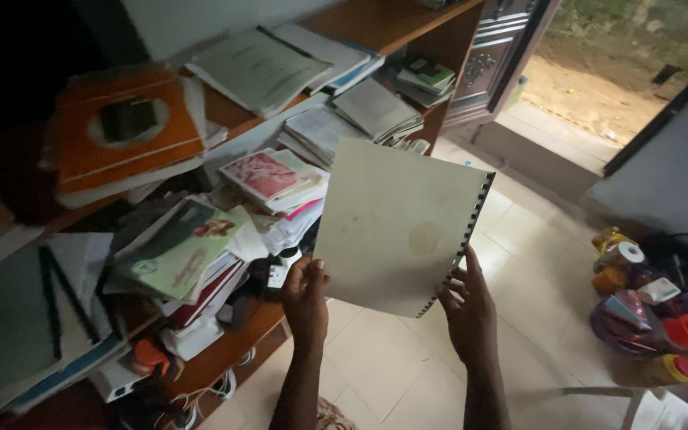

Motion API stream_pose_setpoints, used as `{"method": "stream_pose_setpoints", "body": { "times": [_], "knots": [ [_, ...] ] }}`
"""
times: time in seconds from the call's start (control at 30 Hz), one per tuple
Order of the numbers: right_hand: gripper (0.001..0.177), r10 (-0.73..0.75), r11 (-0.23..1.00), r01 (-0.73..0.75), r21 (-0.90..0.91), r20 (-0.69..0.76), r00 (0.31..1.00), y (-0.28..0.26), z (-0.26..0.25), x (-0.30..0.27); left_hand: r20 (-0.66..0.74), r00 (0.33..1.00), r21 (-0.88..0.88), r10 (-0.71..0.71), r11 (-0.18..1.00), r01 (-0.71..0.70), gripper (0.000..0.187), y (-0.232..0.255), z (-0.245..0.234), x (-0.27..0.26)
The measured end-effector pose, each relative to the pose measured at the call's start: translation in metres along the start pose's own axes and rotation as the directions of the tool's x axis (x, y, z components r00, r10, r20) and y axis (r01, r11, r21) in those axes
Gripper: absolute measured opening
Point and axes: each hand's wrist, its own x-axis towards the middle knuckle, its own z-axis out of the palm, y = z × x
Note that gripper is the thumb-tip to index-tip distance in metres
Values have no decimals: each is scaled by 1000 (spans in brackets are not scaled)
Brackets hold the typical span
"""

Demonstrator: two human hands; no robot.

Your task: The person picks up notebooks and folders one at a time from a cluttered surface, turns them over, and places them vertically into a bookshelf.

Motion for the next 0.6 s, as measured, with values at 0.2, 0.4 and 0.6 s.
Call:
{"method": "stream_pose_setpoints", "body": {
  "times": [0.2,0.4,0.6],
  "knots": [
    [88,-11,992,6,-123,-38,999,22,-14,31,37,994,24,-100,995,99,35,-17,38,18],
    [82,12,989,-29,-145,-120,993,39,-21,82,155,988,-244,-29,967,66,42,-60,91,59],
    [86,-64,981,33,-194,-161,985,50,-35,154,243,969,-181,-50,979,96,43,-84,160,112]
  ]
}}
